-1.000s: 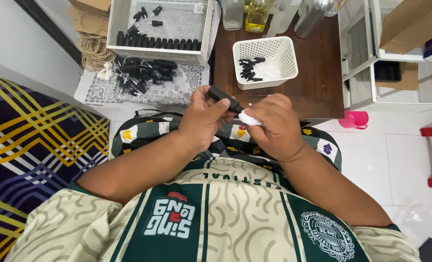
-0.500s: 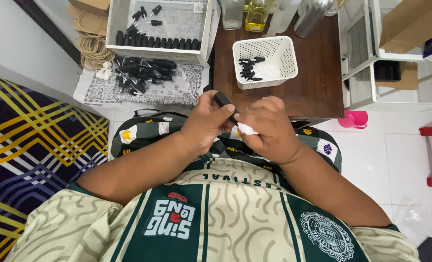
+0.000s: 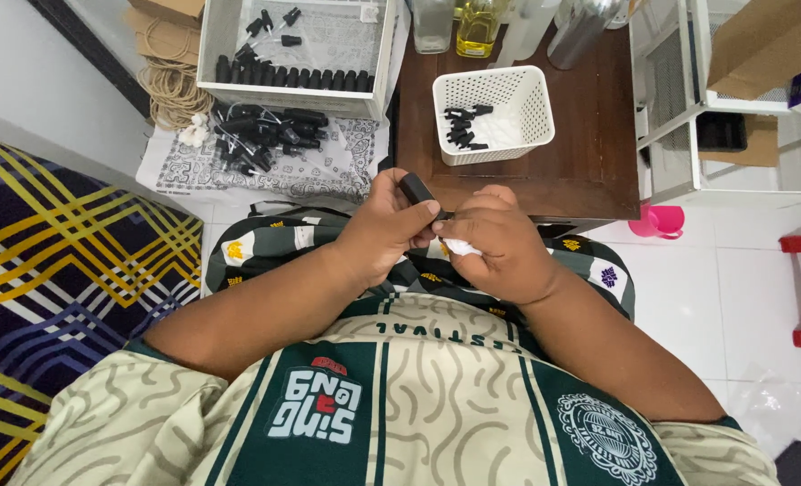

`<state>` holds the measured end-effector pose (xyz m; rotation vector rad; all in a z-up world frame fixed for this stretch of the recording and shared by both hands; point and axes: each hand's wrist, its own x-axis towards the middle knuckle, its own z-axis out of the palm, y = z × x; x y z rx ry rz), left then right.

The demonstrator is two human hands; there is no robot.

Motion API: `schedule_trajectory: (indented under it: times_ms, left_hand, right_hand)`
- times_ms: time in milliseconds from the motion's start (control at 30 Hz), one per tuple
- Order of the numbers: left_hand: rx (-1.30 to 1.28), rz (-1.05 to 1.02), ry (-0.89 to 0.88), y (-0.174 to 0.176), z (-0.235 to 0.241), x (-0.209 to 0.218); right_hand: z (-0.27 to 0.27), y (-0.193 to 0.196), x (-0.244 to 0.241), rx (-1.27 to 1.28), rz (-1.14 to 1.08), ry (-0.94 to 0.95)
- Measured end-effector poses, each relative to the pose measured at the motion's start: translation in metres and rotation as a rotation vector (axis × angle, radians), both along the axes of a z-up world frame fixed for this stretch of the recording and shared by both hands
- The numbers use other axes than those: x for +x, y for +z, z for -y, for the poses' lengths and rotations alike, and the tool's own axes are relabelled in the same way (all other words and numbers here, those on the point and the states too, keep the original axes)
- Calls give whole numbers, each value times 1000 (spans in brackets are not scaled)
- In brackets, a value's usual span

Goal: Assembling small plastic sprayer components and sorting them into a basket

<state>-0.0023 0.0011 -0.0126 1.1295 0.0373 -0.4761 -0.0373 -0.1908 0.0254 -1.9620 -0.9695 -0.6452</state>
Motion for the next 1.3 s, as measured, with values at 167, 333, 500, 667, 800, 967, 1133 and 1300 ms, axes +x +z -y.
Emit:
schedule_trajectory:
  times_ms: [167, 333, 500, 667, 800, 967, 1133, 1300]
  left_hand:
    - [-41, 60, 31, -8, 1, 2]
    - [-63, 139, 120, -5, 2, 6]
    - [-21, 87, 210, -10, -1, 10]
    - [-46, 101, 221, -10, 0, 11]
    - [-30, 171, 225, -10, 0, 14]
    - [-76, 196, 222, 8, 3, 5]
    - [-84, 206, 219, 10, 1, 5]
    - [-111, 209, 230, 15, 3, 3]
  right_hand:
    - [0, 1, 5, 65, 4, 20]
    - [7, -9, 6, 47, 38, -93]
    - [6, -8, 1, 90, -94, -179]
    - [7, -10, -2, 148, -223, -283]
    - [12, -10, -2, 201, -344, -316]
    - [5, -9, -3, 250, -546, -358]
    - [1, -6, -3, 251, -600, -366]
    - [0, -6, -1, 253, -489, -321]
